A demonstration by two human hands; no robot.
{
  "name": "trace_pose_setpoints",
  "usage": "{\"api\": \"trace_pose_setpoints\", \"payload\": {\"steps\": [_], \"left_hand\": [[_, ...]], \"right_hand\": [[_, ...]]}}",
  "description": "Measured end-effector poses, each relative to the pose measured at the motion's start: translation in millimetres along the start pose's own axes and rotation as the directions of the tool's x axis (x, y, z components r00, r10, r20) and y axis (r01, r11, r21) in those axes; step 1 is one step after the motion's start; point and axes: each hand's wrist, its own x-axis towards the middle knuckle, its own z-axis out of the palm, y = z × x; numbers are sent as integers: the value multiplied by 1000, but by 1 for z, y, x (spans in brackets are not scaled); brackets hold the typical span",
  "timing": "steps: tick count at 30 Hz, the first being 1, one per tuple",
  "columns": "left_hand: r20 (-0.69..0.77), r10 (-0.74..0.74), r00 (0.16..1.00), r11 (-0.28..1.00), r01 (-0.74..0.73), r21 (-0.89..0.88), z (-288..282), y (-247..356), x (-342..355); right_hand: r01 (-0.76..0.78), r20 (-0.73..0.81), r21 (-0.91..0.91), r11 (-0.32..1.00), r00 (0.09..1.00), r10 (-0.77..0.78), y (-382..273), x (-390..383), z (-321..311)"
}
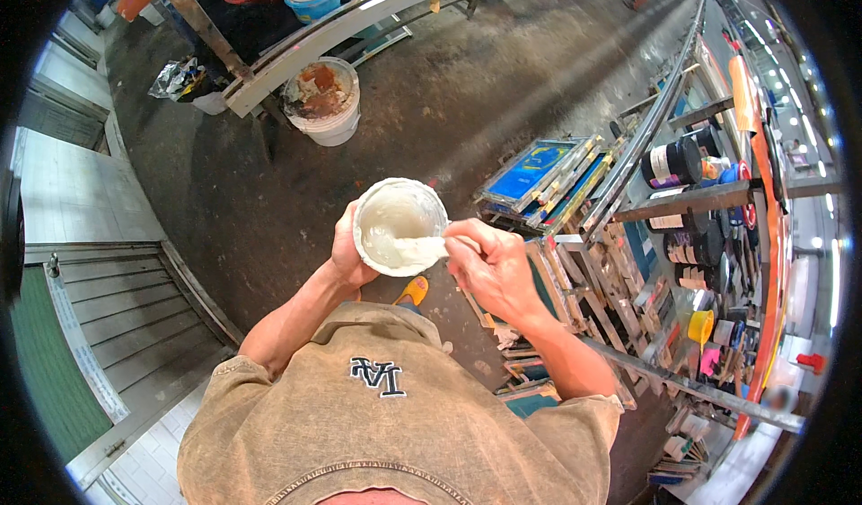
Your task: The person applies gray textured strips to a large curved surface marked with blue and red lines, smoothing each piece by hand. The person then walks to a workbench, picks up a container with a white substance, and stirs it with a stick.
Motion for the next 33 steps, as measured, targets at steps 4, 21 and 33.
{"api": "trace_pose_setpoints", "payload": {"steps": [4, 21, 33], "left_hand": [[-17, -5, 1000, 1000, 5, 1, 3, -3, -2], [-69, -3, 998, 1000, 3, -1, 5, -6, -3], [-37, 14, 999, 1000, -13, 18, 6, -6, 1]], "right_hand": [[254, -143, -215, 943, 947, -288, 4, 13, 1], [372, -55, -520, 769, 884, -465, -8, 24, -6], [407, -169, -419, 812, 843, -510, -3, 24, -1]]}}
